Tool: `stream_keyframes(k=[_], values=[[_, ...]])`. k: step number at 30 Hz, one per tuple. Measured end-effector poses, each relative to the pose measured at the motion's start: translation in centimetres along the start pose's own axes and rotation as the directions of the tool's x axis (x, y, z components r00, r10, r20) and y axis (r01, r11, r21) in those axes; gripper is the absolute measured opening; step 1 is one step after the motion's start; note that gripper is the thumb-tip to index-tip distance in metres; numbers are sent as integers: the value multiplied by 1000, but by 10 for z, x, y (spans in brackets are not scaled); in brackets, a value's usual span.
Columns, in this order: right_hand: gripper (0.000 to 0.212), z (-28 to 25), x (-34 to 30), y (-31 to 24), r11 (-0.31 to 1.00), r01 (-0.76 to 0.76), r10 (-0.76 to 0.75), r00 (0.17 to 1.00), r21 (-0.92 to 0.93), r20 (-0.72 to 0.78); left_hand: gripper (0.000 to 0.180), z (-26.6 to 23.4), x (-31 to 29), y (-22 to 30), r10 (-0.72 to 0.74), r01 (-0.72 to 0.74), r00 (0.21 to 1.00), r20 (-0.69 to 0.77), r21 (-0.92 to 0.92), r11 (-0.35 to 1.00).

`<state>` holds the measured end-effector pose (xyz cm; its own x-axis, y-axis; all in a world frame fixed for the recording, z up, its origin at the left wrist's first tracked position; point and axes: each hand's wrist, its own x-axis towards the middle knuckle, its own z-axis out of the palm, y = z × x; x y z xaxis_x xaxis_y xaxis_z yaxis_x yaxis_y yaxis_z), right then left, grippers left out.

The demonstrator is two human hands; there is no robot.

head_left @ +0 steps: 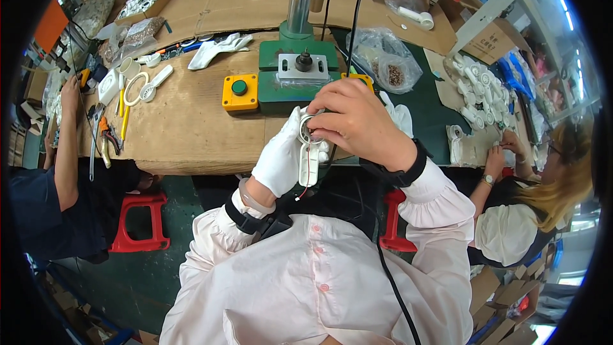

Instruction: The person assembles a fan component by hand, inserting a motor and wires into a plastic housing. They then place the assembly into a press machine, activate it by pressing two buttons, and remove the completed part.

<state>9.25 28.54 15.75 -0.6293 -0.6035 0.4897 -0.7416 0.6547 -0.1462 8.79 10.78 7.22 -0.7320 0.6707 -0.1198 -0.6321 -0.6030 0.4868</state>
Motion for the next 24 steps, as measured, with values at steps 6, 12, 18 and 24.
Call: stream_keyframes(k=[6, 12, 18, 24], values=[[18, 4, 1, 5, 998, -12, 10, 999, 60, 38, 42, -2, 2, 2, -5, 6, 1000, 31, -16, 1000], [21, 11, -12, 8, 968, -121, 136, 989, 219, -55, 44, -2, 3, 5, -28, 28, 1000, 9, -45, 999], [20, 9, -7, 5, 984, -94, 103, 993, 152, -56, 43, -12, 6, 2, -30, 33, 998, 61, -64, 997], [17, 11, -7, 2, 968, -190, 196, 980, 162, -21, 43, -14, 9, 0, -20, 26, 997, 76, -90, 996]])
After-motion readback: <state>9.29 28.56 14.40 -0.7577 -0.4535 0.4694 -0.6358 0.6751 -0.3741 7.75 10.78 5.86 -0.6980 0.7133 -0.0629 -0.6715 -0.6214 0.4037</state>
